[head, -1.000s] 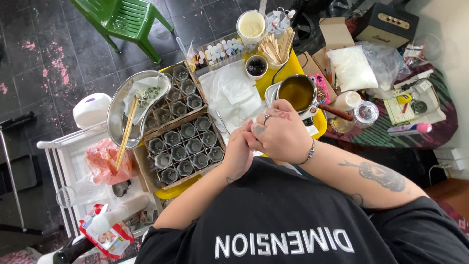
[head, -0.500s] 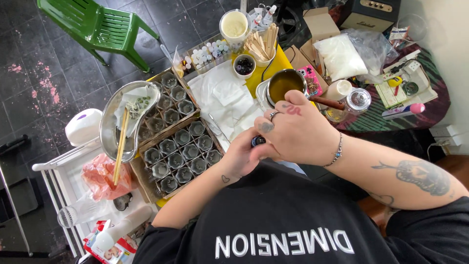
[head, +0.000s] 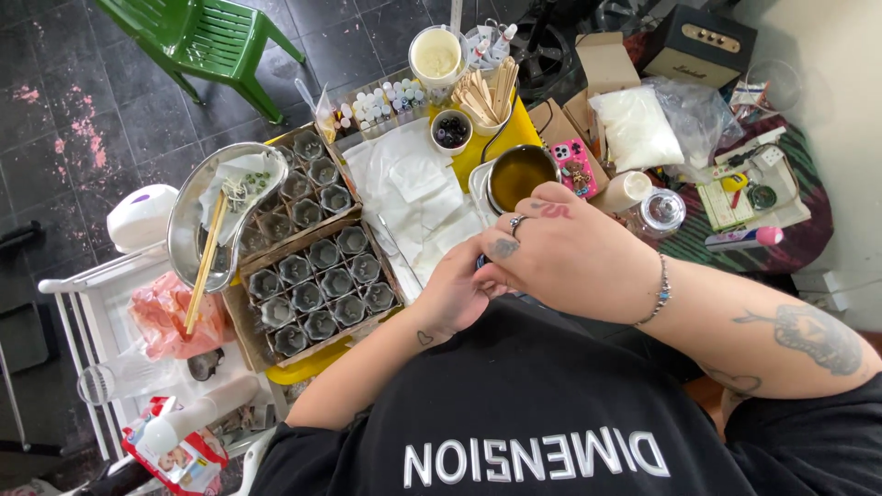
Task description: The recorder adds liquid dye to melted wax in a small pot and stirs it thoroughly.
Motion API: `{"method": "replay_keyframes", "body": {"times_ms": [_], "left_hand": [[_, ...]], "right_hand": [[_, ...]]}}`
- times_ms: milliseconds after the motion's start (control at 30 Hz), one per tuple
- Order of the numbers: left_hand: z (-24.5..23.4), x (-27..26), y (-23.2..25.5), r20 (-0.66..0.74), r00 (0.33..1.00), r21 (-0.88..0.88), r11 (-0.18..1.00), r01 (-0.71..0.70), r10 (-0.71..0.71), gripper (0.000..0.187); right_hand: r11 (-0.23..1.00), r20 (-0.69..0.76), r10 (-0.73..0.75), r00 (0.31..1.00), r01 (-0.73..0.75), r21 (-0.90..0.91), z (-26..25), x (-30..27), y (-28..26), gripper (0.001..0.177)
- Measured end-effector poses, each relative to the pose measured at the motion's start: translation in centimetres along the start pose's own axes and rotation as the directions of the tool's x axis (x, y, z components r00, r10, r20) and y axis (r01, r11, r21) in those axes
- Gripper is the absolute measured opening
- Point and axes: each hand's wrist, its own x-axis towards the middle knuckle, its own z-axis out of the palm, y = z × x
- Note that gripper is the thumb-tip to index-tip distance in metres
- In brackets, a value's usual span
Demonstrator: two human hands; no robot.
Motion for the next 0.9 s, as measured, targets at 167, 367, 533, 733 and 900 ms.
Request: {"method": "replay_keyframes", "body": {"times_ms": [167,367,533,733,900], "left_hand": [[0.1,0.8,-1.1,0.120,0.991,-0.063,0.997,-0.050,0.057,0.024],[2.2,0.7,-0.7,-0.014,0.997,-0.062,0.995,0.077,-0.078,0.027],[0.7,1.6,-1.0,0.334,0.940,-0.180,0.984,-0.007,0.067,0.043],[2.4,0.1,0.8,0.135,0.988,-0.098,0.993,-0.061,0.074,0.056],[2.6,-0.1,0.8,0.224,0.962,-0.276,0.957,-0.090,0.155,0.059]], "right_hand": [[0.993,0.109,-0.111,0.988,0.106,0.051,-1.4,-0.6,1.6,0.024],[0.959,0.030,-0.250,0.968,0.243,0.146,-2.2,-1.7,2.9,0.024],[0.931,-0.196,-0.160,0.967,0.214,0.296,-1.4,-3.3,3.9,0.031],[0.942,-0.311,-0.011,0.950,0.115,0.317,2.3,-3.4,2.0,0.032],[0.984,-0.489,0.113,0.865,-0.028,0.178,5.9,-3.9,1.4,0.026]]}}
